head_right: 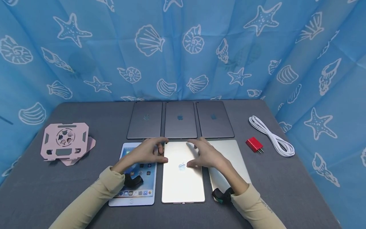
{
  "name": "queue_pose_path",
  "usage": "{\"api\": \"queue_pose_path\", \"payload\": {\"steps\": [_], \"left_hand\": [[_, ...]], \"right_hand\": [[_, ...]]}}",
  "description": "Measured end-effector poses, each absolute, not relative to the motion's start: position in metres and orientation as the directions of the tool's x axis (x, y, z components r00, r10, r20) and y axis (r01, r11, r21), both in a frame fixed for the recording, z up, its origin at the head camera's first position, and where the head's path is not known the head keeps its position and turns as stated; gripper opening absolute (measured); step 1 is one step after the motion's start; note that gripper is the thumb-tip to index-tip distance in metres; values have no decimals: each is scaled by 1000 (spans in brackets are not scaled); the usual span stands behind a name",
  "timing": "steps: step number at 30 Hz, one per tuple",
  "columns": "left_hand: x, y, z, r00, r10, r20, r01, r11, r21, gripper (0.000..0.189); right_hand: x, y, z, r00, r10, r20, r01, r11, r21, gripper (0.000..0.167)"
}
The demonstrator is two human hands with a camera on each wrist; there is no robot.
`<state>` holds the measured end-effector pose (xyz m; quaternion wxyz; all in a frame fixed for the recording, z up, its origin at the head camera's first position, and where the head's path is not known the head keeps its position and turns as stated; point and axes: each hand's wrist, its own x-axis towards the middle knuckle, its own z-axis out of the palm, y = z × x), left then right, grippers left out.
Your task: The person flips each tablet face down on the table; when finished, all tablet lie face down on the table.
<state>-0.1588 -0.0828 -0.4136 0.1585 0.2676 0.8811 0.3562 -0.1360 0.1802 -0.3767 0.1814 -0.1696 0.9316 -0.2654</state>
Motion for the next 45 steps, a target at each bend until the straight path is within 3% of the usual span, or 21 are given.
{"api": "queue_pose_path", "payload": {"steps": [5,12,26,34,45], "left_hand": [[-158,-97,-410,-756,650,-75,392,542,744,67],[-157,-122,-409,-731,678,-71,450,558,697,63],[-157,-192,-396,-797,595,-109,409,664,626,65],[-155,-214,-398,-812,566,-140,391,707,589,77],[-154,-218,-398,-801,533,-274,298,751,590,100]], "right_hand": [[-138,168,-371,-868,-441,-227,-250,785,-567,84],[-144,151,-370,-847,-496,-194,-298,743,-599,75],[-152,102,-374,-804,-556,-213,-339,721,-604,77],[-156,82,-380,-802,-546,-242,-330,743,-582,85],[-163,72,-385,-801,-495,-337,-276,805,-525,90]]}}
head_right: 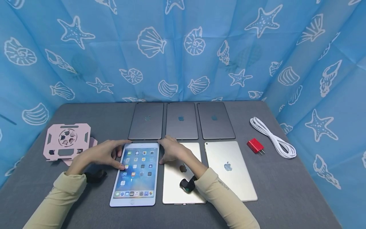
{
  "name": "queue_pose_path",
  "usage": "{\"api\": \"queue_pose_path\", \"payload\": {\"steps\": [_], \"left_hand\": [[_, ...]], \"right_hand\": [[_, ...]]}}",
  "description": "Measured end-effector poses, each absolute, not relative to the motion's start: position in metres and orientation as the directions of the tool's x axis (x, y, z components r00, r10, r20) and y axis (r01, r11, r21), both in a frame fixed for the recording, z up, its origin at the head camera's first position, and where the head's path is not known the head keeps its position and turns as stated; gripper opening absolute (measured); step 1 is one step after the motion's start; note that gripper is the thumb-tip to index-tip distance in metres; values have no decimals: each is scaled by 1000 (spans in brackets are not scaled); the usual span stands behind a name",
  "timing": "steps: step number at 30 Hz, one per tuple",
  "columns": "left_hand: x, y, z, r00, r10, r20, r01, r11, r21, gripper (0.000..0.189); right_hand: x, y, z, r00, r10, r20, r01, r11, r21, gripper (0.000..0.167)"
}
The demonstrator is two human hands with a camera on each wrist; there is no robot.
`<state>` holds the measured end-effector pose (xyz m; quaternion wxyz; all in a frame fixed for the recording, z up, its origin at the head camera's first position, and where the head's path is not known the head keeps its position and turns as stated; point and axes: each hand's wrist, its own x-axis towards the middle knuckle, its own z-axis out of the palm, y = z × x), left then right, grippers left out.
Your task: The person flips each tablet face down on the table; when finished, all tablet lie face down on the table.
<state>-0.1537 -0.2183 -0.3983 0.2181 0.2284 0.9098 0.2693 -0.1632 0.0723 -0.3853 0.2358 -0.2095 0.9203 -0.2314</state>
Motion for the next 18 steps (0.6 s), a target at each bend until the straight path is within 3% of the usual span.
{"api": "queue_pose_path", "payload": {"steps": [12,18], "left_hand": [[-144,-203,-397,-890,397,-223,230,815,533,89],[-141,-199,-397,-909,345,-234,187,840,510,85]], "right_hand": [[-171,68,-387,-812,-506,-292,-265,764,-588,68],[-172,65,-387,-808,-467,-360,-175,773,-610,65]]}}
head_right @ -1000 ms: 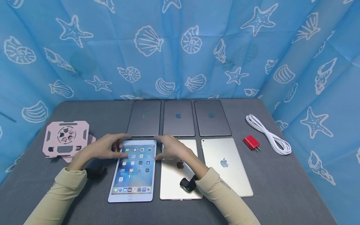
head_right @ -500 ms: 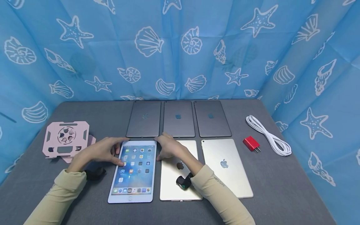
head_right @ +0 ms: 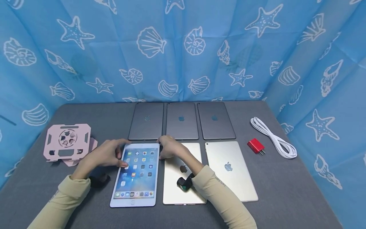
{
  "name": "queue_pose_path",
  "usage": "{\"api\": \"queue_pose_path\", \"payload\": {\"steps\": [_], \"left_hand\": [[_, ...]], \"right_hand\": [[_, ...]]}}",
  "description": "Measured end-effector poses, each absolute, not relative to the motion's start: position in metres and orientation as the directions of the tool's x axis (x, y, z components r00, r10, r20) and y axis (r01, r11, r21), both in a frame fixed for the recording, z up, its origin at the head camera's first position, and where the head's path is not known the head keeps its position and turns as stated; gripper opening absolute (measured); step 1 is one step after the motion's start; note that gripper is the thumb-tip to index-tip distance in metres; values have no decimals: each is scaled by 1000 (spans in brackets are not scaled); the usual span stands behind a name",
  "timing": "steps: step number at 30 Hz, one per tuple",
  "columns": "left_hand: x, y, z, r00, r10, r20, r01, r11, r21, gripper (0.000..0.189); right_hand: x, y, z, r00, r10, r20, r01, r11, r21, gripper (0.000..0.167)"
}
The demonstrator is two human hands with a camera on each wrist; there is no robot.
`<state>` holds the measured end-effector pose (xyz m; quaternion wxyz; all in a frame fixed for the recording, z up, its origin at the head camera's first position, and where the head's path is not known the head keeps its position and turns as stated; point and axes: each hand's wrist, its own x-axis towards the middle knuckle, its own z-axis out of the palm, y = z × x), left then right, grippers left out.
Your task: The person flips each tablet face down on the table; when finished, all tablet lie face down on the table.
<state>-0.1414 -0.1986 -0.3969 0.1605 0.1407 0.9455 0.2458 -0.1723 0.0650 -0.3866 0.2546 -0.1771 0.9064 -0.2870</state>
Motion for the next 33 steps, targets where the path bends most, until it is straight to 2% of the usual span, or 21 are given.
{"api": "queue_pose_path", "payload": {"steps": [5,18,27,33], "left_hand": [[-141,-198,-397,-913,330,-239,167,838,519,84],[-142,-197,-397,-908,317,-273,143,849,509,84],[-142,-203,-397,-908,315,-275,127,834,537,84],[-141,-204,-398,-907,326,-267,126,815,565,84]], "right_hand": [[-174,63,-387,-794,-449,-409,-94,756,-647,61],[-175,72,-386,-771,-489,-408,-2,642,-767,60],[-183,82,-391,-713,-561,-421,244,365,-899,66],[-186,86,-396,-720,-598,-353,308,181,-934,63]]}}
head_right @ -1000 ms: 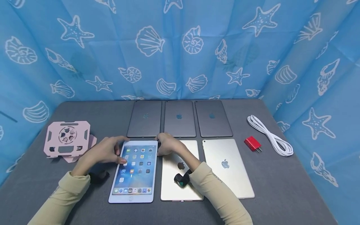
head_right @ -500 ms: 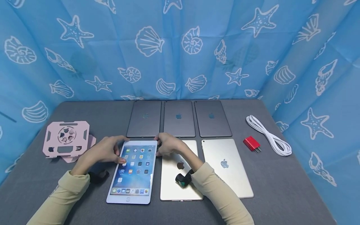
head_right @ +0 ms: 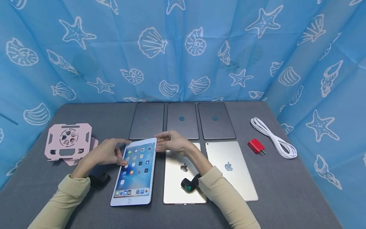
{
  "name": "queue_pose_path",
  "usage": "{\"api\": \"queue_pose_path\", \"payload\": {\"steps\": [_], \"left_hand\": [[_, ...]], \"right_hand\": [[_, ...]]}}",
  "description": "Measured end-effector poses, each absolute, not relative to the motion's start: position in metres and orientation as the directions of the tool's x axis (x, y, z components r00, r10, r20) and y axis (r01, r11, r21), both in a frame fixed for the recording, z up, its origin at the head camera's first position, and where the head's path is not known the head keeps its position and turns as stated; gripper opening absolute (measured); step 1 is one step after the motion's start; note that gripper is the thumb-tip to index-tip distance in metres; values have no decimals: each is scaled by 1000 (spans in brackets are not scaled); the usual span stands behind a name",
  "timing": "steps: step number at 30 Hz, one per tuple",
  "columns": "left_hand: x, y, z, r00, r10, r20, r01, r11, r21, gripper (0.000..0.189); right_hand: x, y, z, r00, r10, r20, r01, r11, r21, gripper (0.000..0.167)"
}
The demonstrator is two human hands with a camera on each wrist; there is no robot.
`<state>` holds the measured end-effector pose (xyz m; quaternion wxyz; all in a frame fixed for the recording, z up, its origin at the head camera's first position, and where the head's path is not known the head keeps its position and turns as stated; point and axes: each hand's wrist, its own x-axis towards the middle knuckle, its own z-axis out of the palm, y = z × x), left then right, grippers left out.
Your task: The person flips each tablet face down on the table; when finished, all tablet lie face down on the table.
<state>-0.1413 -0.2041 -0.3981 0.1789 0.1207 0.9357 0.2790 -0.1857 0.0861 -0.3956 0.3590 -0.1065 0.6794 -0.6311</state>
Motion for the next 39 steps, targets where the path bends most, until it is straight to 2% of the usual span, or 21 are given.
{"api": "queue_pose_path", "payload": {"steps": [6,17,29,39], "left_hand": [[-140,-205,-399,-905,341,-253,138,800,585,84],[-141,-202,-397,-896,368,-249,158,787,596,84],[-144,-191,-400,-895,380,-233,168,772,613,84],[-146,-181,-402,-882,431,-189,221,734,642,86]], "right_hand": [[-186,88,-397,-724,-604,-334,356,87,-930,63],[-184,92,-396,-729,-602,-326,341,93,-935,65],[-181,97,-389,-751,-588,-300,362,13,-932,68],[-178,103,-386,-764,-576,-290,344,17,-939,69]]}}
